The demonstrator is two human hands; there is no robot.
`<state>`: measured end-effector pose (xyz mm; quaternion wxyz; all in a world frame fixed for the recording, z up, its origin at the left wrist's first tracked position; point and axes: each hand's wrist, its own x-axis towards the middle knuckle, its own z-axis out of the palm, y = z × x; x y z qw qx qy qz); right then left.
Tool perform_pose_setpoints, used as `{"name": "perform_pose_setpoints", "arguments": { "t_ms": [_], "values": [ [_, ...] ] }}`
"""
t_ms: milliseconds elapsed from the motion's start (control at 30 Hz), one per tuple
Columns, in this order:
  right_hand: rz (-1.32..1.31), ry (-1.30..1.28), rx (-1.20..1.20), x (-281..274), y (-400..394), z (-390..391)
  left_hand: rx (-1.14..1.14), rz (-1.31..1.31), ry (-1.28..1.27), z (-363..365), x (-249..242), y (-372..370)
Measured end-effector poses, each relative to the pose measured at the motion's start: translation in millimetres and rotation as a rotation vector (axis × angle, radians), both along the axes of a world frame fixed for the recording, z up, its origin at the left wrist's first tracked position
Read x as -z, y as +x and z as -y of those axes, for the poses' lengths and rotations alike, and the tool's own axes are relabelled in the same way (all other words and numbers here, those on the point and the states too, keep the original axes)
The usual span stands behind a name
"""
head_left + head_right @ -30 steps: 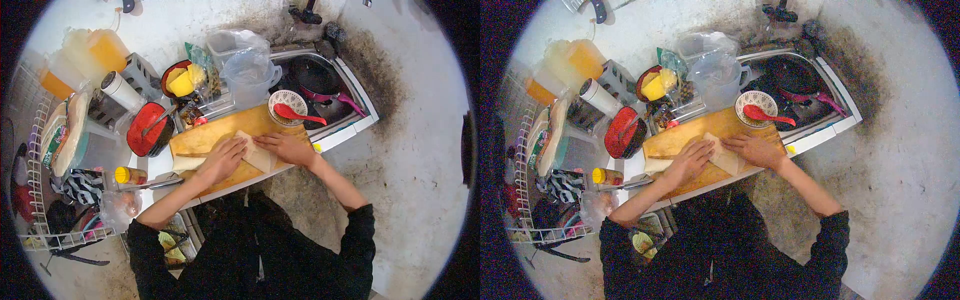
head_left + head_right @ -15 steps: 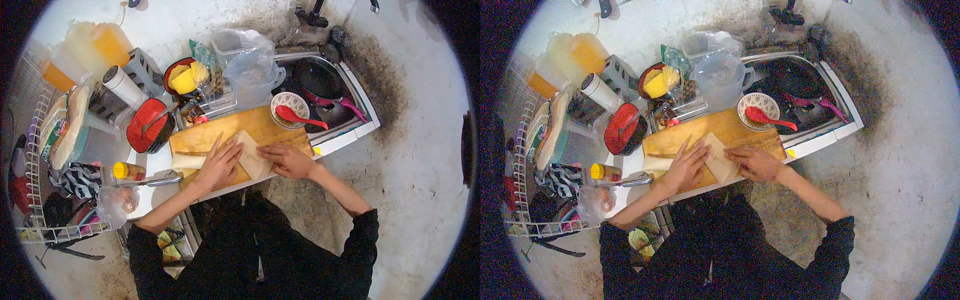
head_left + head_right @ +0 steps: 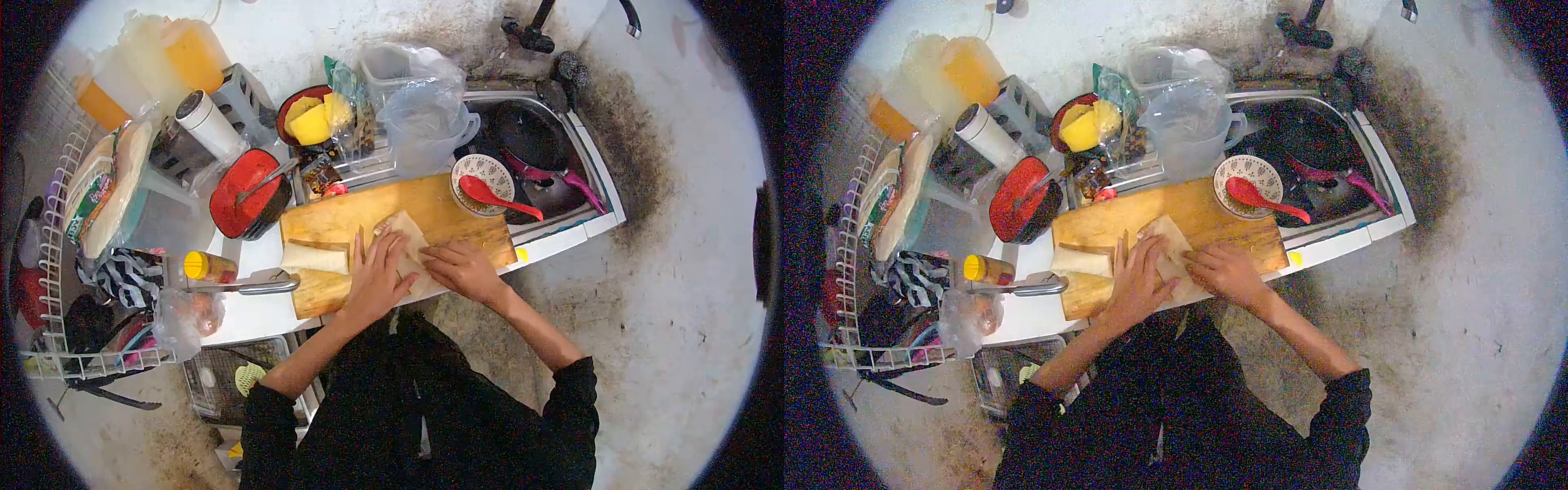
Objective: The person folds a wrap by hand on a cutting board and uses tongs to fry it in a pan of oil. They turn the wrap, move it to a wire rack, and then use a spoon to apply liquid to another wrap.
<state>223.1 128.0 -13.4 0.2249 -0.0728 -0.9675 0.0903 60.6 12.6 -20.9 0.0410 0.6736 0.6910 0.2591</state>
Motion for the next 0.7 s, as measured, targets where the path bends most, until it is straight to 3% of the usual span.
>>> {"name": "perform_pose_setpoints", "arguments": {
  "t_ms": [100,200,367,600,700],
  "values": [
    [-0.016,-0.007,-0.012,6,-4,-1,0.018,0.01,0.012,0,0,-1],
    [0.036,0.15,-0.133,4,-6,-5,0.039,-0.022,0.019,2,4,-1],
    [0.189,-0.043,-0.225,-9,-5,-11,0.074,-0.11,0.029,3,5,-3],
    [0.28,-0.001,-0.234,-7,16,-38,0.115,-0.13,-0.016,4,1,-7],
    [0.3,0.17,-0.251,-1,16,-39,0.135,-0.143,-0.018,3,0,-9]
  ]
}}
